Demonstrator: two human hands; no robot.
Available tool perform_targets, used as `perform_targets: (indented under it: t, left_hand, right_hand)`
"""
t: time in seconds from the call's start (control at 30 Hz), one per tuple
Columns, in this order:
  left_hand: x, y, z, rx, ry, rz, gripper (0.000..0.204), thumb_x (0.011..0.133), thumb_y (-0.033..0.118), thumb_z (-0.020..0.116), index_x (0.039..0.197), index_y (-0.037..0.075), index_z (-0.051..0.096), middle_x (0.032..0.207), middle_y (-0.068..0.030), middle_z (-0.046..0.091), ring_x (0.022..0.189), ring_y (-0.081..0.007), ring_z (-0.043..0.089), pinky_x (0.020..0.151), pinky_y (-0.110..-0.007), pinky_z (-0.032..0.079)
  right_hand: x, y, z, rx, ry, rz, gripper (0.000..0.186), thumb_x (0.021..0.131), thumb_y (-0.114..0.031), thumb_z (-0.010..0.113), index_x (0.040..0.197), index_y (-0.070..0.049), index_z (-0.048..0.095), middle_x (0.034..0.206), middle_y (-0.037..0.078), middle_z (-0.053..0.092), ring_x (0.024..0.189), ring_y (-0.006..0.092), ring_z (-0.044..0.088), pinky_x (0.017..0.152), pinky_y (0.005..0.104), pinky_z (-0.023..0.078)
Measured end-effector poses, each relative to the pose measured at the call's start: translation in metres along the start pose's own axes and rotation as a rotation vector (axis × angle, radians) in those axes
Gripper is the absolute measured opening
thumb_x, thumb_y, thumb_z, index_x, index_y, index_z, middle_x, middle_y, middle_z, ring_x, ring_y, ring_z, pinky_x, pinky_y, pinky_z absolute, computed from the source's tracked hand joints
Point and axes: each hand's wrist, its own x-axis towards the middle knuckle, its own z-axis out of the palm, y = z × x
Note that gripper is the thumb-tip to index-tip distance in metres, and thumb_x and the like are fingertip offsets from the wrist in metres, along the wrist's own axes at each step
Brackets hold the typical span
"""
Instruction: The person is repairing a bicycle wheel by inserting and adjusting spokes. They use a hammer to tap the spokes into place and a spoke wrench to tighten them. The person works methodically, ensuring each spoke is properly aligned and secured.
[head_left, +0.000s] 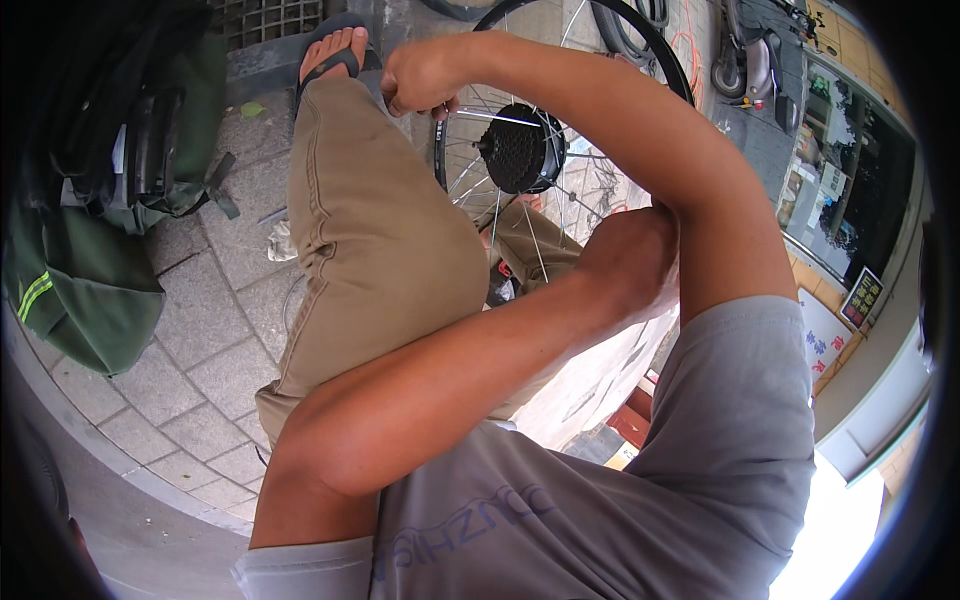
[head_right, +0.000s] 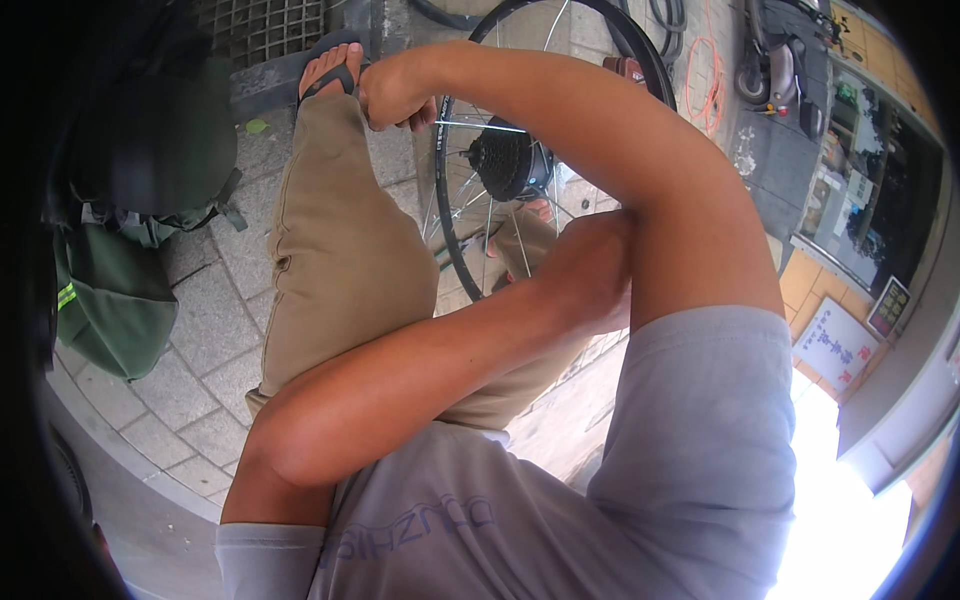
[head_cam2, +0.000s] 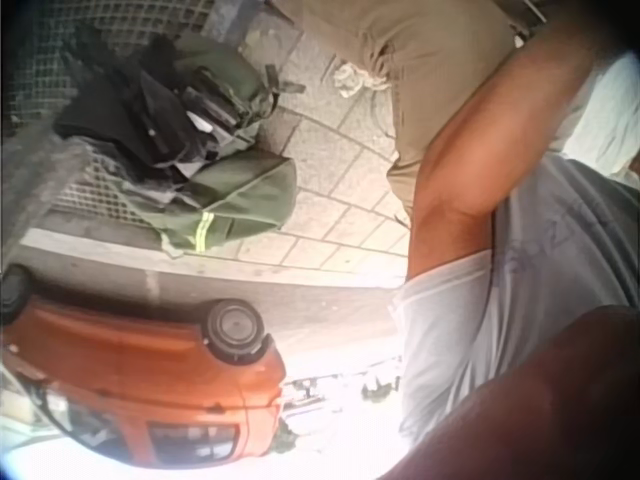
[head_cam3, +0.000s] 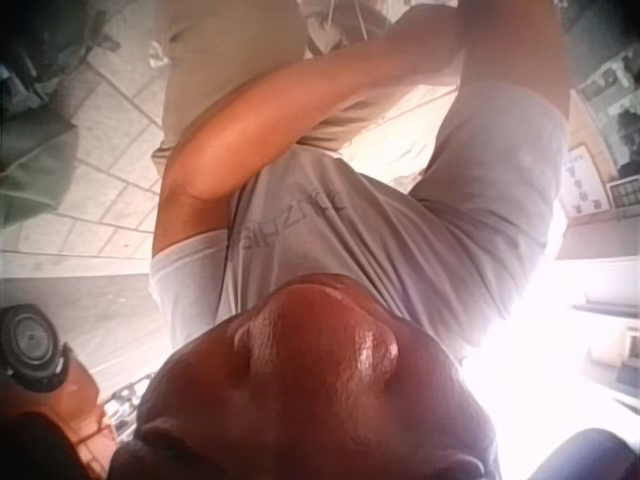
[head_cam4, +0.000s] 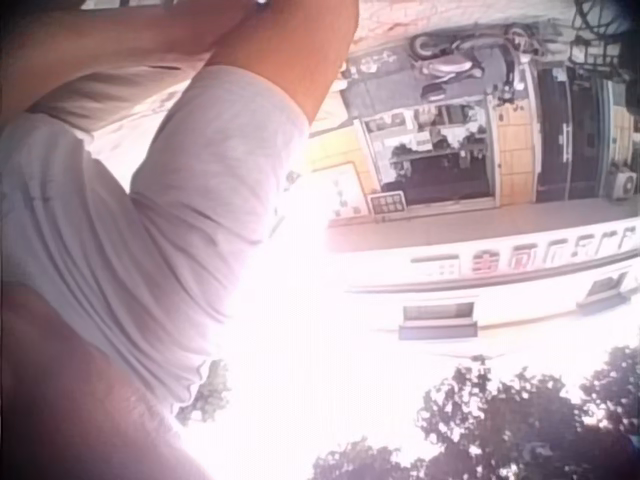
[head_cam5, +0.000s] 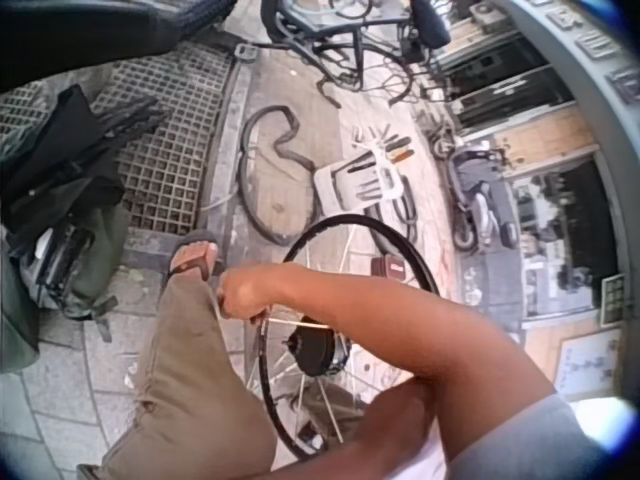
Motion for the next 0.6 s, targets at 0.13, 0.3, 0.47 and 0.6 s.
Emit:
perform_targets:
  t: [0.13, 0.3, 0.47, 0.6]
  left_hand:
    - [0.0, -0.006, 0.009, 0.043, 0.002, -0.007, 0.017, 0.082, 0.015, 0.068, 0.091, 0.0, 0.067, 0.091, -0.0261, 0.068, 0.089, -0.0449, 0.066, 0.078, -0.05, 0.055]
    - [0.006, -0.004, 0.009, 0.253, -0.061, -0.01, 0.018, 0.085, 0.015, 0.064, 0.087, -0.002, 0.065, 0.085, -0.025, 0.067, 0.081, -0.0404, 0.069, 0.074, -0.049, 0.056]
    - [0.005, -0.003, 0.01, 0.167, -0.066, -0.047, 0.033, 0.086, 0.015, 0.063, 0.105, -0.011, 0.056, 0.079, -0.0287, 0.066, 0.074, -0.0428, 0.069, 0.07, -0.051, 0.057]
    - [0.006, 0.007, 0.002, 0.118, -0.06, -0.125, 0.046, 0.088, 0.016, 0.062, 0.116, -0.016, 0.043, 0.076, -0.0312, 0.065, 0.072, -0.0465, 0.068, 0.069, -0.052, 0.056]
  right_hand:
    - [0.005, -0.006, 0.005, -0.643, 0.094, -0.224, 0.027, 0.086, -0.016, 0.065, 0.104, 0.002, 0.072, 0.088, 0.018, 0.074, 0.076, 0.0327, 0.074, 0.067, 0.0443, 0.061]
    - [-0.009, -0.014, 0.036, -0.948, 0.163, -0.462, 0.021, 0.082, -0.018, 0.065, 0.091, 0.0, 0.072, 0.086, 0.018, 0.073, 0.089, 0.0389, 0.071, 0.078, 0.0456, 0.056]
    - [0.003, 0.022, 0.013, -0.432, -0.051, -0.111, 0.022, 0.088, -0.016, 0.062, 0.1, 0.0, 0.073, 0.095, 0.02, 0.074, 0.093, 0.038, 0.072, 0.081, 0.0456, 0.056]
    - [0.006, 0.041, 0.008, -0.369, -0.111, -0.083, 0.024, 0.086, -0.015, 0.061, 0.101, -0.001, 0.073, 0.098, 0.022, 0.073, 0.097, 0.0382, 0.071, 0.082, 0.0471, 0.055]
